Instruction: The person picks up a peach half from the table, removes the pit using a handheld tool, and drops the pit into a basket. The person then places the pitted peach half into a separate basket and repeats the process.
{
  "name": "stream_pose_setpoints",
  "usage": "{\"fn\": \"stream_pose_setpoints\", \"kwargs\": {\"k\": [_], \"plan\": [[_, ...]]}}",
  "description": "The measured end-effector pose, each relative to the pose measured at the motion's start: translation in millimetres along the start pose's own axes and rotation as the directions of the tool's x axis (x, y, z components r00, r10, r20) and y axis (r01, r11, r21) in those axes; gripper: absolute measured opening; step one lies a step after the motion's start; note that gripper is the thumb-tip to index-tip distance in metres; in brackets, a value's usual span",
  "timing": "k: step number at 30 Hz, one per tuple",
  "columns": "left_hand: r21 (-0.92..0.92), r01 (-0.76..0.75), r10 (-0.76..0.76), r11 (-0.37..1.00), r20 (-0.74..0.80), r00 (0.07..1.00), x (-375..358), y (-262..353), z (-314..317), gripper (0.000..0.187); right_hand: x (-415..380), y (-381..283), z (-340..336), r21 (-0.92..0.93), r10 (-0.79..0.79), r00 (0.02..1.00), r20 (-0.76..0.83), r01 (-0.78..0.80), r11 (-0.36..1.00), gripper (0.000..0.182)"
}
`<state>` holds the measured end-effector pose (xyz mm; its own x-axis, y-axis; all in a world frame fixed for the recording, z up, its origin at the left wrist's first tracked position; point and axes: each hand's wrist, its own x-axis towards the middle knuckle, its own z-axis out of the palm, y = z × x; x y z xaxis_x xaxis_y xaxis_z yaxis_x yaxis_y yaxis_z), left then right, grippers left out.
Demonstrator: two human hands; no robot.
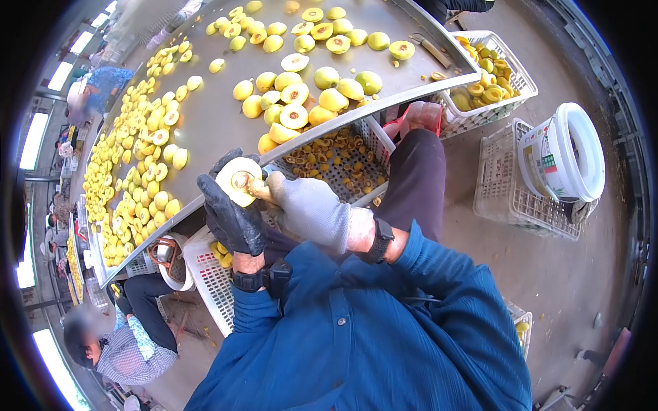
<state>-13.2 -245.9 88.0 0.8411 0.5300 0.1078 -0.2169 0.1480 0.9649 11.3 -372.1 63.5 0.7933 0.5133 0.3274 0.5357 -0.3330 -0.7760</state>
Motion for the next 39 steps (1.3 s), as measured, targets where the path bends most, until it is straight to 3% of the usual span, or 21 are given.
{"fn": "stream_pose_setpoints", "kwargs": {"k": [3, 6, 10, 15, 21, 24, 27, 31, 33, 36, 39], "plan": [[-0.053, 0.003, -0.002, 0.999, 0.024, 1.0, -7, 0, 7, 0.073, 1, 6, 5, 0.281, -0.027, 1.0, -0.008, 0.029, 0.959, 0.023], [-0.002, -0.102, 0.102, 0.995, 0.011, 0.995, -12, 4, 20, 0.073, -4, -3, 1, 0.201, 0.032, 0.999, -0.005, -0.031, 0.979, 0.026], [0.097, -0.121, 0.124, 0.988, -0.027, 0.992, -12, 8, 22, 0.073, -9, -9, -1, 0.069, 0.095, 0.995, -0.009, -0.094, 0.993, 0.027], [-0.12, -0.154, 0.144, 0.981, -0.09, 0.986, -14, 7, 28, 0.067, -8, -14, -1, 0.06, 0.046, 0.998, -0.048, -0.043, 0.997, 0.029], [0.158, -0.245, 0.249, 0.957, -0.006, 0.968, -19, 7, 24, 0.064, -8, -18, -3, 0.065, 0.085, 0.995, -0.046, -0.082, 0.995, 0.03], [0.083, -0.158, 0.161, 0.984, -0.025, 0.987, -19, 8, 24, 0.065, -9, -8, 4, 0.136, 0.03, 0.998, -0.048, -0.023, 0.99, 0.029], [-0.029, -0.075, 0.074, 0.997, -0.026, 0.997, -16, 8, 19, 0.064, -9, -5, 3, 0.085, 0.027, 1.0, -0.014, -0.025, 0.996, 0.028], [0.017, -0.077, 0.078, 0.997, -0.049, 0.996, -13, 6, 14, 0.063, -7, 0, 3, 0.049, 0.0, 1.0, 0.012, 0.0, 0.999, 0.027], [-0.085, -0.064, 0.059, 0.994, -0.054, 0.997, -9, 0, 8, 0.063, -6, -1, 2, 0.08, 0.014, 0.999, 0.037, -0.017, 0.997, 0.025], [0.039, -0.083, 0.086, 0.996, -0.08, 0.993, -11, 0, 11, 0.063, -5, -6, 1, 0.312, 0.021, 0.997, 0.068, -0.041, 0.949, 0.018], [0.044, -0.097, 0.1, 0.994, -0.062, 0.993, -11, -2, 8, 0.062, 0, -12, -4, 0.657, 0.117, 0.956, 0.269, -0.271, 0.704, 0.016]]}}
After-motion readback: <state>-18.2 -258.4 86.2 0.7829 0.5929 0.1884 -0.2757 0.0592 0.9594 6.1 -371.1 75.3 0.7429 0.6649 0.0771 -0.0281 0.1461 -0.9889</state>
